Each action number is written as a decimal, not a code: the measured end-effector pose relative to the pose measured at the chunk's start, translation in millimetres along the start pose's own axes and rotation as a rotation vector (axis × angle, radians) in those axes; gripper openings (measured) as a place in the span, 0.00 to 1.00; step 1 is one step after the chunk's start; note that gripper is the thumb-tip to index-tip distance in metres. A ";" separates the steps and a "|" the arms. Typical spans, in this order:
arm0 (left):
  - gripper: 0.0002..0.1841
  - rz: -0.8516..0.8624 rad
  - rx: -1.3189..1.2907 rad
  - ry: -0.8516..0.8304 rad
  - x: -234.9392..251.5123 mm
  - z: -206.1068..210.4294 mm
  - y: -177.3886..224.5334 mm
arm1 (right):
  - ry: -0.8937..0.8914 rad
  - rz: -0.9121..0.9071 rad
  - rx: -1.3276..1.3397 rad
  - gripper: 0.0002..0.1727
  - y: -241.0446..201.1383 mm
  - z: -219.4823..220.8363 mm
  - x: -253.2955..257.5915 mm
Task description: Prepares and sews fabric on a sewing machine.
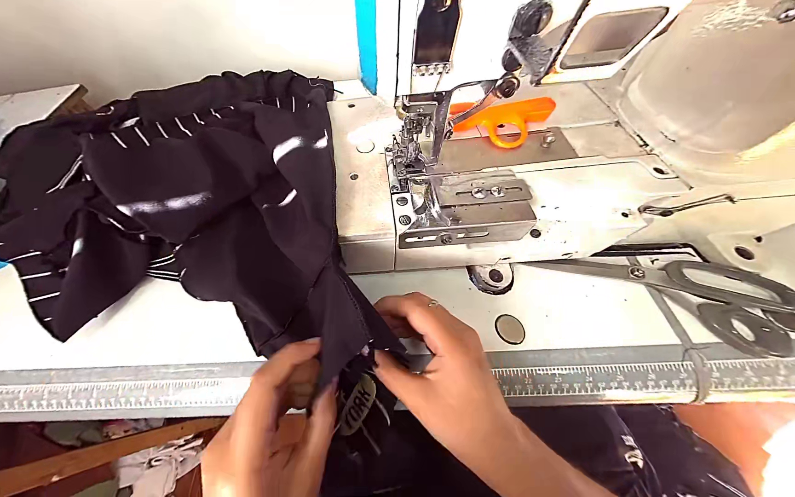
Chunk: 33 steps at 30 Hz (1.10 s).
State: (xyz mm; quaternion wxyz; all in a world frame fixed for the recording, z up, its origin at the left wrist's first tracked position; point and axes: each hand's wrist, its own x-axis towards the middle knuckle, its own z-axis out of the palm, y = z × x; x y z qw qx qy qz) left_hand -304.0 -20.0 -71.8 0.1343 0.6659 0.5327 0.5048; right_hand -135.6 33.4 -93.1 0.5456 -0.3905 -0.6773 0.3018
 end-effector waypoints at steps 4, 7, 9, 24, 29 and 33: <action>0.09 0.048 0.090 0.134 -3.2 -26.8 -21.5 | 0.093 -0.098 -0.161 0.06 -2.1 -12.6 -2.4; 0.10 0.047 -0.410 0.316 -1.3 -24.9 -19.6 | 0.102 -0.142 -0.194 0.05 -1.0 -15.0 -14.4; 0.11 -0.124 -0.773 0.352 -5.6 -14.0 -2.5 | 0.138 -0.137 -0.176 0.04 6.2 -11.9 -22.4; 0.11 -0.034 -0.446 -0.176 5.2 -47.7 -7.9 | -0.030 0.193 0.611 0.07 4.4 -38.8 -2.6; 0.11 -0.113 -0.539 -0.230 18.6 -59.5 -17.9 | -0.088 -0.020 0.346 0.07 11.0 -41.6 -1.0; 0.11 0.066 -0.335 -0.301 18.8 -67.0 -20.6 | -0.114 -0.172 0.256 0.11 13.5 -39.4 -3.5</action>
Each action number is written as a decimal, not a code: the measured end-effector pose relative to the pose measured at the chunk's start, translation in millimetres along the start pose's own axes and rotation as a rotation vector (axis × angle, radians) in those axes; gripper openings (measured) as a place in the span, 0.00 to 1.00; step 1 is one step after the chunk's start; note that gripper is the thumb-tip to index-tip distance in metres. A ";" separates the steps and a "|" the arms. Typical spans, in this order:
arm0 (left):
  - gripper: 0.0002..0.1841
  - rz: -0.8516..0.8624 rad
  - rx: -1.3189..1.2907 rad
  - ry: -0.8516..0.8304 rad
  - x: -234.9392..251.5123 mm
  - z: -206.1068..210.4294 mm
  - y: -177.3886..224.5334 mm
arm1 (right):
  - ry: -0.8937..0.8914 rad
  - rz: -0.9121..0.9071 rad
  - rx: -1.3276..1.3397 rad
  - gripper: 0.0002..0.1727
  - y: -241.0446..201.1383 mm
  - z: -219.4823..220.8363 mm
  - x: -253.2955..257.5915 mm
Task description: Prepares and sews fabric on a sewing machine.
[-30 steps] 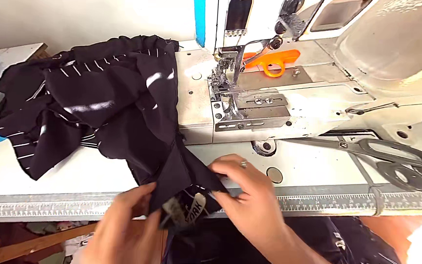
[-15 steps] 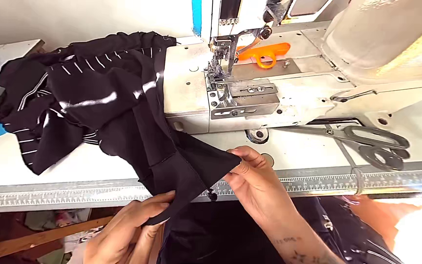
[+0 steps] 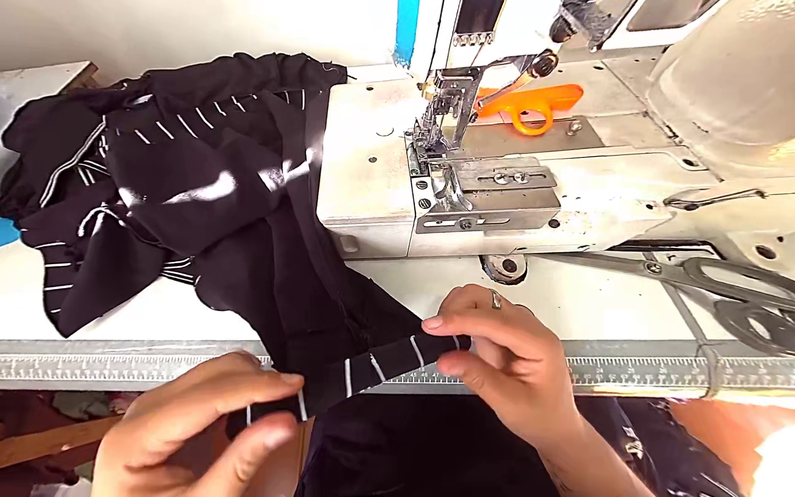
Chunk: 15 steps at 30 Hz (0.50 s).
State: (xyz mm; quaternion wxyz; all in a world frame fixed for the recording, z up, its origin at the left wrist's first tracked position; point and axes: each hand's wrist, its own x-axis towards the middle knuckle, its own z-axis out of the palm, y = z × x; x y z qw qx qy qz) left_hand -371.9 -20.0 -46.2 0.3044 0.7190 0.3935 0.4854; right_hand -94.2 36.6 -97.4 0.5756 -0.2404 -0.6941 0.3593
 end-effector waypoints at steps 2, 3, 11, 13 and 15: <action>0.14 0.041 0.189 0.014 -4.4 3.3 3.7 | 0.020 -0.023 -0.097 0.15 2.3 2.6 -3.0; 0.16 0.046 0.294 0.030 -7.1 6.6 6.4 | 0.032 -0.031 -0.182 0.15 3.2 4.0 -5.2; 0.11 0.077 0.664 0.256 -5.5 33.6 4.2 | 0.050 0.003 -0.451 0.14 -2.5 18.3 -12.5; 0.11 0.141 0.582 0.298 6.8 34.1 -8.2 | 0.018 0.040 -0.400 0.14 -5.1 22.5 -12.1; 0.13 0.188 0.370 0.337 29.9 38.7 -18.4 | 0.003 0.081 -0.301 0.13 -8.7 27.3 -8.8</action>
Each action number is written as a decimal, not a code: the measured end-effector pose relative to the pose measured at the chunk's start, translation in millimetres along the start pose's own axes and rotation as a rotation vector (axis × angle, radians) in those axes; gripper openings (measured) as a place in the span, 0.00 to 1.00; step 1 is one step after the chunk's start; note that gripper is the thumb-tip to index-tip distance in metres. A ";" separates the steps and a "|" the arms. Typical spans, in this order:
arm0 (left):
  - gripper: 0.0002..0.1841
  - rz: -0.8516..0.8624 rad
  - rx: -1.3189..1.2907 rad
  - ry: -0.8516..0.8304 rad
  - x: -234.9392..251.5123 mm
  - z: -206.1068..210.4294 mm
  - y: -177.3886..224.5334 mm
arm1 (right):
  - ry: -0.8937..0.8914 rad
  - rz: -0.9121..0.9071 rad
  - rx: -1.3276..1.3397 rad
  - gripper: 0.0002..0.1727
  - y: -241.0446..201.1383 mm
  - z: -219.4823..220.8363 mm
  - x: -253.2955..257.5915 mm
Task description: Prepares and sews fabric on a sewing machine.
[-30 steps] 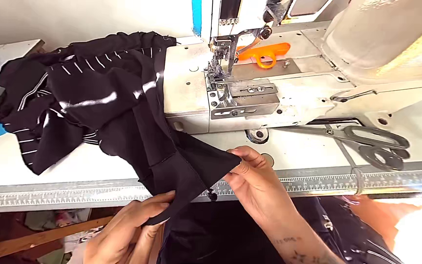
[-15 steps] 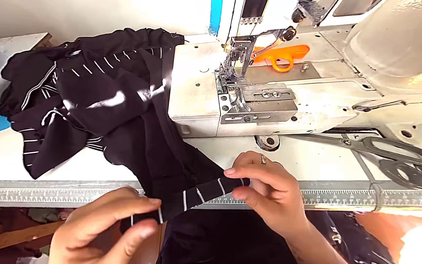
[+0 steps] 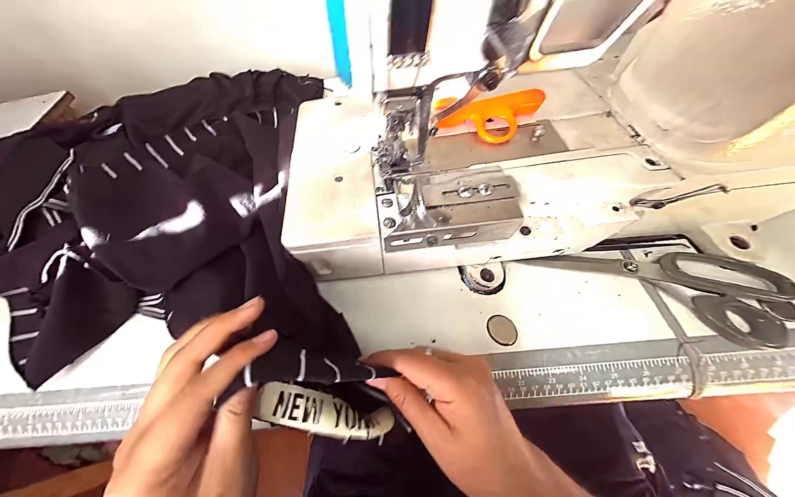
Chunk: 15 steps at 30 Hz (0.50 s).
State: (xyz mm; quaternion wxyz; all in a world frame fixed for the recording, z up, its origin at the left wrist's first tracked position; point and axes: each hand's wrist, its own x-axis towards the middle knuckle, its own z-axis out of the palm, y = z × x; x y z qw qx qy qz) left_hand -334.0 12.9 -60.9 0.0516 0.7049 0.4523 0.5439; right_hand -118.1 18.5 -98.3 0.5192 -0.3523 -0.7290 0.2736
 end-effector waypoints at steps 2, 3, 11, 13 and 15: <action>0.11 -0.010 -0.150 0.103 25.9 21.3 2.6 | -0.044 0.096 0.199 0.13 -7.0 2.2 4.9; 0.10 0.034 -0.088 0.138 40.9 29.8 5.7 | -0.074 0.161 0.309 0.12 -10.7 1.5 8.4; 0.11 0.075 0.497 -0.426 170.2 77.6 -5.2 | 0.095 0.304 0.561 0.15 -16.1 -8.4 47.2; 0.09 0.033 0.358 -0.488 190.4 88.8 -19.4 | 0.172 0.284 0.525 0.16 -14.7 -8.7 51.3; 0.09 -0.021 0.299 -0.547 200.3 96.0 -17.5 | 0.219 0.297 0.509 0.16 -12.5 -7.9 53.5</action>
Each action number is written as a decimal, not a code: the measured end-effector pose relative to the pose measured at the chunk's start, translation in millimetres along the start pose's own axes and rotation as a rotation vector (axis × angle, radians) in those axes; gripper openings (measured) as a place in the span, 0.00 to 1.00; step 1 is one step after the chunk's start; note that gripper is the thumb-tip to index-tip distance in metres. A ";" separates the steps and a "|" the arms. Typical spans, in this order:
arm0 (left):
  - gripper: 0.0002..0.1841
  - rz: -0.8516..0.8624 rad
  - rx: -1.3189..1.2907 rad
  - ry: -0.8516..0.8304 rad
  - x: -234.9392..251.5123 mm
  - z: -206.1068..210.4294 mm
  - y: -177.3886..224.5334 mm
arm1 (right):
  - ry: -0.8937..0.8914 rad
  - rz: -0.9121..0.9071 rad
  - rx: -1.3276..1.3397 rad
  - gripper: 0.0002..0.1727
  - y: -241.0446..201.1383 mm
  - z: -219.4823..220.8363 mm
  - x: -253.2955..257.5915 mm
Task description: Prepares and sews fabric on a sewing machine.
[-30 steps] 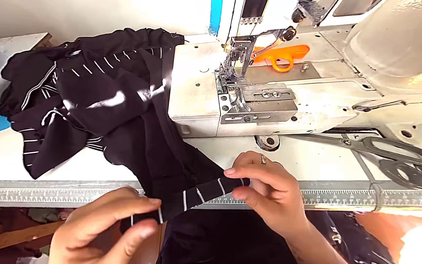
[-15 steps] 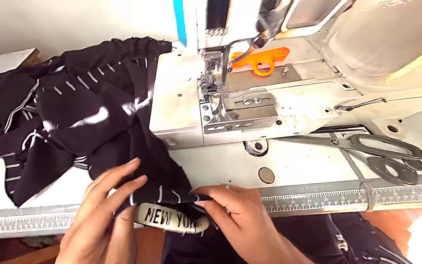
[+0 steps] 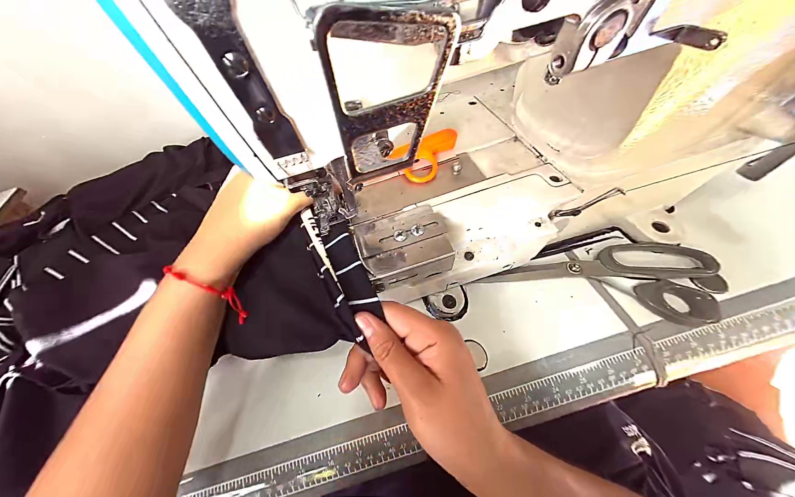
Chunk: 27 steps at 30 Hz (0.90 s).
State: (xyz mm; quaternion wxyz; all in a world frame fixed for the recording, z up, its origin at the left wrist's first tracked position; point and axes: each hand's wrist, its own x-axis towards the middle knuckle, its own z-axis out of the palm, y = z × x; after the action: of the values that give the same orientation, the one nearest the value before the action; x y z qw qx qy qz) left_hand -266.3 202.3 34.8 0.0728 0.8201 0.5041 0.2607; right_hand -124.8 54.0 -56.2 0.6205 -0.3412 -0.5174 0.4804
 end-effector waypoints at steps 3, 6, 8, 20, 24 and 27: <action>0.14 0.121 0.074 0.006 8.4 5.5 -4.0 | 0.019 0.067 0.016 0.16 1.1 1.3 4.6; 0.15 0.222 0.103 0.078 13.2 10.6 -11.8 | 0.034 0.123 0.007 0.17 -0.8 2.4 10.7; 0.15 0.222 0.106 0.073 13.5 10.3 -10.0 | 0.047 0.145 -0.019 0.18 -2.5 3.7 11.9; 0.14 0.411 -0.079 0.535 -157.8 78.9 20.2 | -0.145 0.295 0.186 0.20 -41.7 -1.8 21.0; 0.17 0.233 0.102 0.737 -128.5 77.7 34.3 | -0.128 0.284 0.177 0.20 -46.3 4.4 27.0; 0.20 0.184 0.083 0.714 -113.2 73.2 37.6 | -0.114 0.283 0.143 0.20 -49.1 2.9 29.6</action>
State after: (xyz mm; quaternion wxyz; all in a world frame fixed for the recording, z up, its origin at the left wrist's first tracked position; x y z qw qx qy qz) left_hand -240.3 96.9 -53.4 -0.1649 0.7216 0.4321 0.5152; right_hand -115.6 66.9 -1.0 0.5390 -0.3376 -0.4632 0.6172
